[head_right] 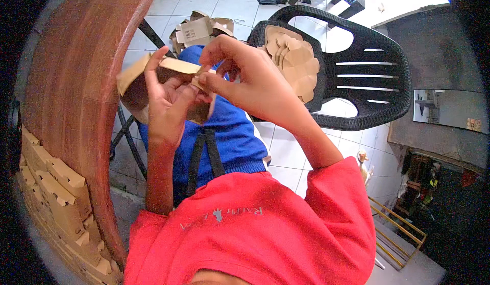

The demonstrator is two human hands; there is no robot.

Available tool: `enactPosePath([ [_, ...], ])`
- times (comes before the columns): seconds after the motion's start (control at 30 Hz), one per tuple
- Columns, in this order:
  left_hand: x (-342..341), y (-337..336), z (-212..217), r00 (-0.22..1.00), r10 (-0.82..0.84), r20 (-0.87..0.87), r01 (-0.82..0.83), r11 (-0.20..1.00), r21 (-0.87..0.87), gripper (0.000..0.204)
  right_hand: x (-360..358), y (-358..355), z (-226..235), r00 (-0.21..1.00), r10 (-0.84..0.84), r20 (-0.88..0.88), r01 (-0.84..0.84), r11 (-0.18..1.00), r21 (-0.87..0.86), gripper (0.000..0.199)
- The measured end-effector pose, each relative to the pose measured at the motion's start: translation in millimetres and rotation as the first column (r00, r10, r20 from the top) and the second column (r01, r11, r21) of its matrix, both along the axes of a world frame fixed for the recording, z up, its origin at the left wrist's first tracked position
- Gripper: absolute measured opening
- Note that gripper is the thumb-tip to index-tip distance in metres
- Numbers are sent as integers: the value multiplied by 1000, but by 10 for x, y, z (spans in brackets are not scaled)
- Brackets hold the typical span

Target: Folding cardboard takeaway food boxes into their final shape and stacking them on a table.

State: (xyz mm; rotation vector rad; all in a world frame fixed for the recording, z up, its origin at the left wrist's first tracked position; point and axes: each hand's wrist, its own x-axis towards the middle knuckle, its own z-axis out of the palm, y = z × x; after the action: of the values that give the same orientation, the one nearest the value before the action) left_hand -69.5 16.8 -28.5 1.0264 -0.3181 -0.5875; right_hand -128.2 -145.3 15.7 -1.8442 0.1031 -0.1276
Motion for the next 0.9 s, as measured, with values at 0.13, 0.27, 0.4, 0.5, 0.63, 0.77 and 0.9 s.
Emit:
enactPosePath([
  [0.13, 8, 19, -39, 989, 86, -116, -98, 990, -97, 69, -32, 76, 13, 947, 72, 313, 85, 884, -460, 23],
  [0.27, -15, -3, -110, 965, 84, -248, -117, 986, -122, 65, -55, 110, -147, 928, 164, 334, 101, 752, -651, 22],
  [0.4, 17, 40, -214, 973, 59, -223, -77, 994, -72, 65, -22, 47, -323, 893, 154, 422, 191, 720, -667, 22],
  [0.5, -22, -23, -136, 979, 89, -183, -96, 995, -29, 64, -14, 24, -421, 850, 190, 491, 259, 661, -704, 23],
  [0.63, -23, -54, -130, 971, 152, -186, -167, 984, -69, 63, 20, 61, -429, 833, 211, 511, 260, 667, -699, 28],
  [0.77, -27, -11, -134, 971, 166, -171, -174, 984, -32, 64, 56, 101, -405, 835, 244, 494, 239, 648, -723, 29],
  [0.9, 0, 29, -110, 979, 155, -135, -152, 988, 30, 65, 53, 110, -471, 823, 254, 508, 247, 645, -723, 28],
])
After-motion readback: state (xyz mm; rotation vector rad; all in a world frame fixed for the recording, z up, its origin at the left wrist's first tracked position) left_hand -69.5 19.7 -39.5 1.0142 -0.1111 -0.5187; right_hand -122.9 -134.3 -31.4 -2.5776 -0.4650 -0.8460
